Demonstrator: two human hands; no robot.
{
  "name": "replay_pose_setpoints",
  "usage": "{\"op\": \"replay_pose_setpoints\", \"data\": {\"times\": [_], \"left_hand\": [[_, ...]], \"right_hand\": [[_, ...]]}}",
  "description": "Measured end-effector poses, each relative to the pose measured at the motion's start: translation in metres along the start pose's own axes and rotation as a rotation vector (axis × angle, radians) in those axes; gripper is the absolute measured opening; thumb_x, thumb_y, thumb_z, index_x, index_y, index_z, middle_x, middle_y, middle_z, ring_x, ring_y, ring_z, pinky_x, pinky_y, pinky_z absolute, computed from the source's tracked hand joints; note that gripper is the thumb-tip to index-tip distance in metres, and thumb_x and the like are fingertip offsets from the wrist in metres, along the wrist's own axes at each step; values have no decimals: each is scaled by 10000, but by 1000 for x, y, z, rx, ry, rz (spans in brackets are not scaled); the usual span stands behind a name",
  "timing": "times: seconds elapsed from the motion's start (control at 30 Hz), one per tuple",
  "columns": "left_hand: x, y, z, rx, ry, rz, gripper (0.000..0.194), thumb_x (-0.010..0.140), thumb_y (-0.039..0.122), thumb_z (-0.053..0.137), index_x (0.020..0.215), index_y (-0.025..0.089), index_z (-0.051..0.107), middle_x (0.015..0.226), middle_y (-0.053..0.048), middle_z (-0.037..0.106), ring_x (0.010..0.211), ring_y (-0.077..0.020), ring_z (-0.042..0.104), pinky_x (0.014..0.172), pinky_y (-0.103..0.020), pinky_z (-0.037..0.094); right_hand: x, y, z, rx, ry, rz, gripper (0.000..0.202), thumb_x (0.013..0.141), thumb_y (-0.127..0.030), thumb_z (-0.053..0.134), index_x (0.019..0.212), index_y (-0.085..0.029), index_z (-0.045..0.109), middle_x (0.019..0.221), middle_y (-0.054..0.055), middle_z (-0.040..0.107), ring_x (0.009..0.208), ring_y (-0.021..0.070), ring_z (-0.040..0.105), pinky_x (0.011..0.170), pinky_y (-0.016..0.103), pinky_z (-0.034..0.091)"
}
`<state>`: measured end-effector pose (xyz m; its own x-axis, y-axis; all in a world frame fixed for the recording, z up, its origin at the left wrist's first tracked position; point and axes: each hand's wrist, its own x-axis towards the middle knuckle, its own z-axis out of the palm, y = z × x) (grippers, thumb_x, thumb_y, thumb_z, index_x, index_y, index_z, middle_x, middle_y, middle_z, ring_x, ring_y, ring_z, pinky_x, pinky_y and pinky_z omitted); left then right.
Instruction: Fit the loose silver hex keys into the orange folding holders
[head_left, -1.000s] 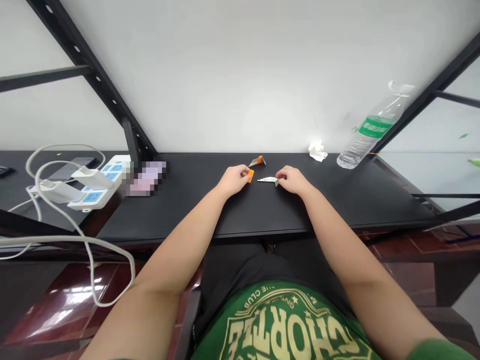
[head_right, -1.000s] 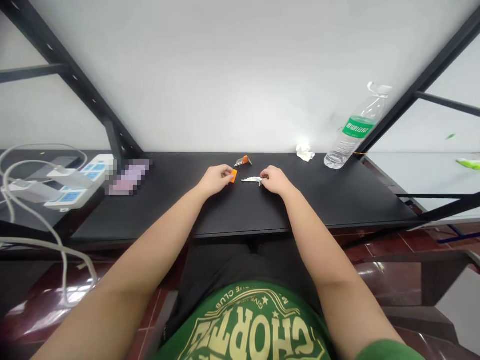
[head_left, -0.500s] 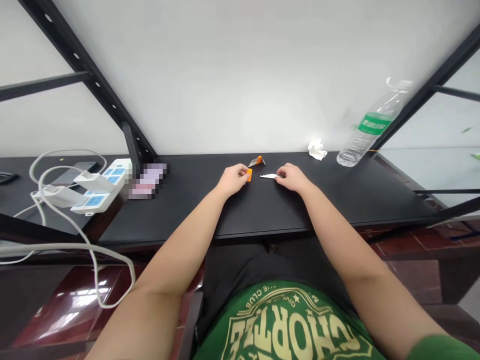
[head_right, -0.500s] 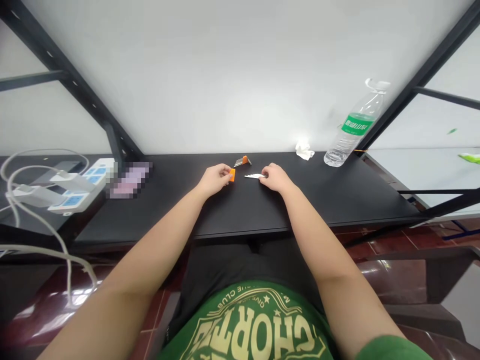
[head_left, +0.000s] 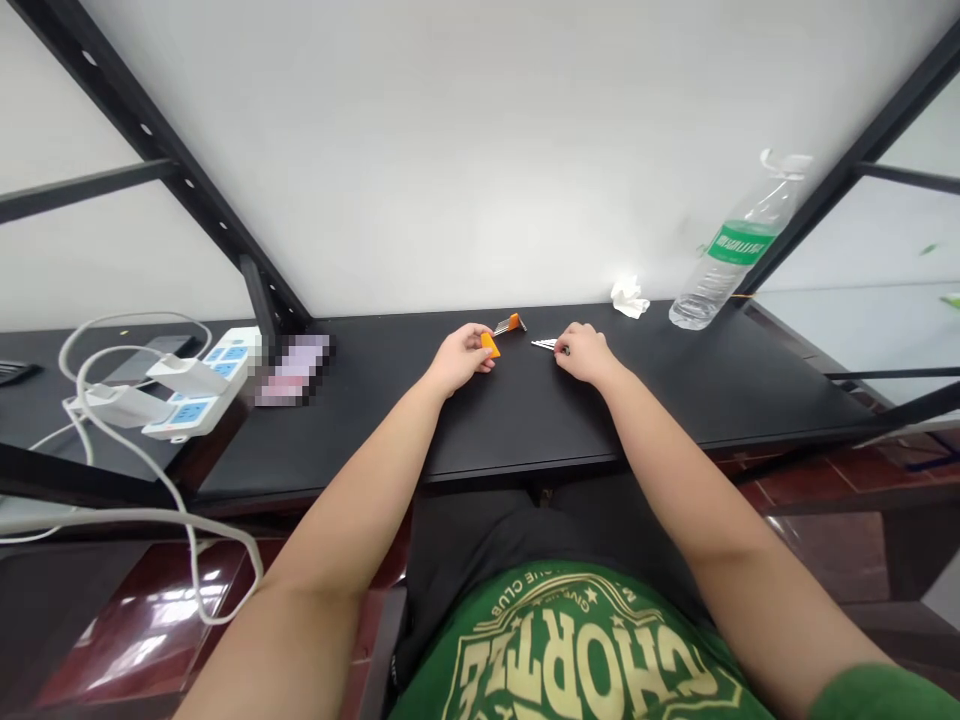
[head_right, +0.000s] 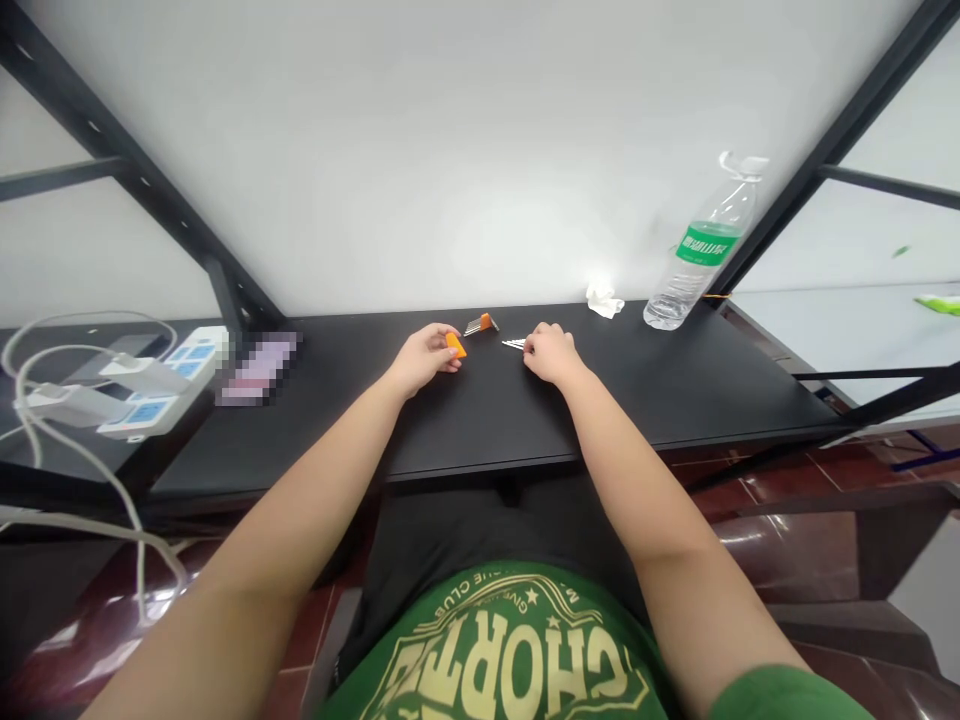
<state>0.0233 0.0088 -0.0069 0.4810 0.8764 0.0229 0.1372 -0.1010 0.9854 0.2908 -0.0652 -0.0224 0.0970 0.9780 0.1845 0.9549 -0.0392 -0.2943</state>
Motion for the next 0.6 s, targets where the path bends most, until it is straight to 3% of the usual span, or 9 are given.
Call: {"op": "replay_pose_setpoints", "data": {"times": [0.17, 0.33, 0.47, 0.6], "left_hand": [[0, 1, -2, -22, -12, 2, 302, 848, 112, 684, 1139, 187, 658, 874, -25, 698, 690, -132, 696, 689, -296, 626], [1, 0, -2, -36, -21, -8, 304, 837, 135, 702, 1131, 192, 650, 874, -24, 710, 695, -128, 689, 710, -304, 621], [2, -2, -3, -66, -69, 9, 293, 832, 120, 683, 1109, 195, 628, 851, -5, 698, 730, -123, 690, 726, -286, 606], [2, -2, -3, -84, -79, 6, 299, 835, 108, 670, 1115, 198, 618, 828, 6, 690, 714, -115, 678, 732, -282, 597]], "right_hand": [[-2, -1, -2, -2, -10, 17, 109, 884, -215, 669, 962, -226, 743, 1185, 139, 642, 1138, 355, 528, 963, 519, 442], [-5, -3, -5, -7, -61, -7, 64, 867, -203, 678, 839, -222, 732, 1131, 124, 657, 1099, 339, 546, 961, 501, 446], [-10, -11, -6, 68, -159, -91, 47, 802, -177, 711, 779, -218, 705, 1021, 94, 655, 991, 269, 591, 867, 375, 483], [-14, -22, -6, 208, -178, -188, 71, 795, -151, 687, 819, -216, 674, 913, 37, 678, 800, 183, 603, 737, 297, 462]]}}
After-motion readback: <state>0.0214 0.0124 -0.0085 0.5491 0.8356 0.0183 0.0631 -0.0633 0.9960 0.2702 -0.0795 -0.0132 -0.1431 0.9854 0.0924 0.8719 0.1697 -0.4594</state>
